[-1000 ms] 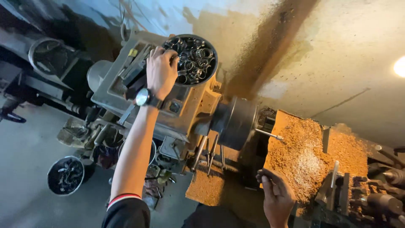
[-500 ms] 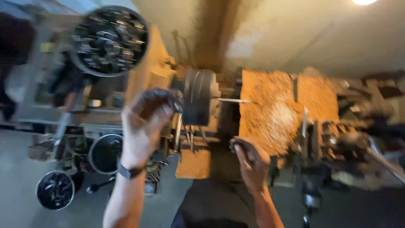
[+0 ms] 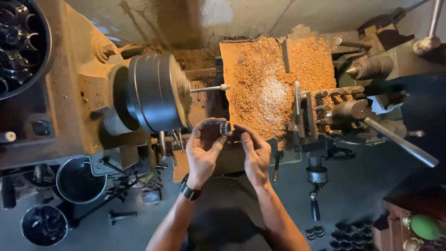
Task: The person operates a metal lathe, repeatedly placing small metal rings onto a rotating spindle. They then remove the rings and place them into a nearby container. The process is repeated multiple times throughout the video.
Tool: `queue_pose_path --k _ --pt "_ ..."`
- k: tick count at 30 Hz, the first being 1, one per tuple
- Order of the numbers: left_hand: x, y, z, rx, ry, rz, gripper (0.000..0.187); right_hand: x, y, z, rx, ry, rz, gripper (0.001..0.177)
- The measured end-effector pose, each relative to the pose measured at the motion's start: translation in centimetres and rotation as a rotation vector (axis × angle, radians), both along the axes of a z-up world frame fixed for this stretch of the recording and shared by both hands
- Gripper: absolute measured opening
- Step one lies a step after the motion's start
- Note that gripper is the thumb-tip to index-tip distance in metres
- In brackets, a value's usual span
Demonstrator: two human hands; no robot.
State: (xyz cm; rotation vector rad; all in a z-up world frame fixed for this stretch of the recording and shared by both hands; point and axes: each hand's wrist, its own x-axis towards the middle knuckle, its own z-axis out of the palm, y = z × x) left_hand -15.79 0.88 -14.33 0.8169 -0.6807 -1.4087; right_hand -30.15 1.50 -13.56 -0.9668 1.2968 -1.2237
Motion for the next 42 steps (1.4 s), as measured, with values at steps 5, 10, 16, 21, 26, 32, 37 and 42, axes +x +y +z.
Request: queue_pose_path --k 5,10,16,21,26,32,37,42 --pt "-1.9 -0.2 -2.2 0.036 -0.278 -0.016 0.047 -0.7 -0.9 -4.3 0.073 -0.176 -0.026 0.034" --pt "-2.6 -3.1 -4.9 -0.126 -0.843 0.054 0.055 -1.5 -4.6 -11.9 0.174 -0.354 -0.156 0.034" --pt "-2.0 -8.9 -9.7 -0.302 -1.437 0.188 0.068 -0.8 -12.2 -15.1 0.209 -0.456 -0.258 0.036" --pt "-1.5 -11.8 -10.7 -0.280 -1.523 0.104 0.060 1.0 -14.2 -16.8 0.224 -0.441 -0.137 0.036" --pt "-1.4 -12.6 -10.6 -0.295 -1.523 0.149 0.044 1.6 -14.0 -17.4 0.190 -0.464 -0.097 0.034" --pt "-1.1 -12.8 -11.3 -0.376 -1.529 0.210 0.036 2.5 -13.9 -18.1 0.176 -0.481 -0.138 0.033" --pt "-0.9 -12.8 -10.6 -0.445 -1.511 0.238 0.035 3.1 -13.9 -19.2 0.186 -0.184 -0.200 0.035" --pt "-1.2 -13.2 -13.3 -0.401 -1.552 0.246 0.028 3.4 -13.4 -18.8 0.078 -0.329 -0.186 0.036"
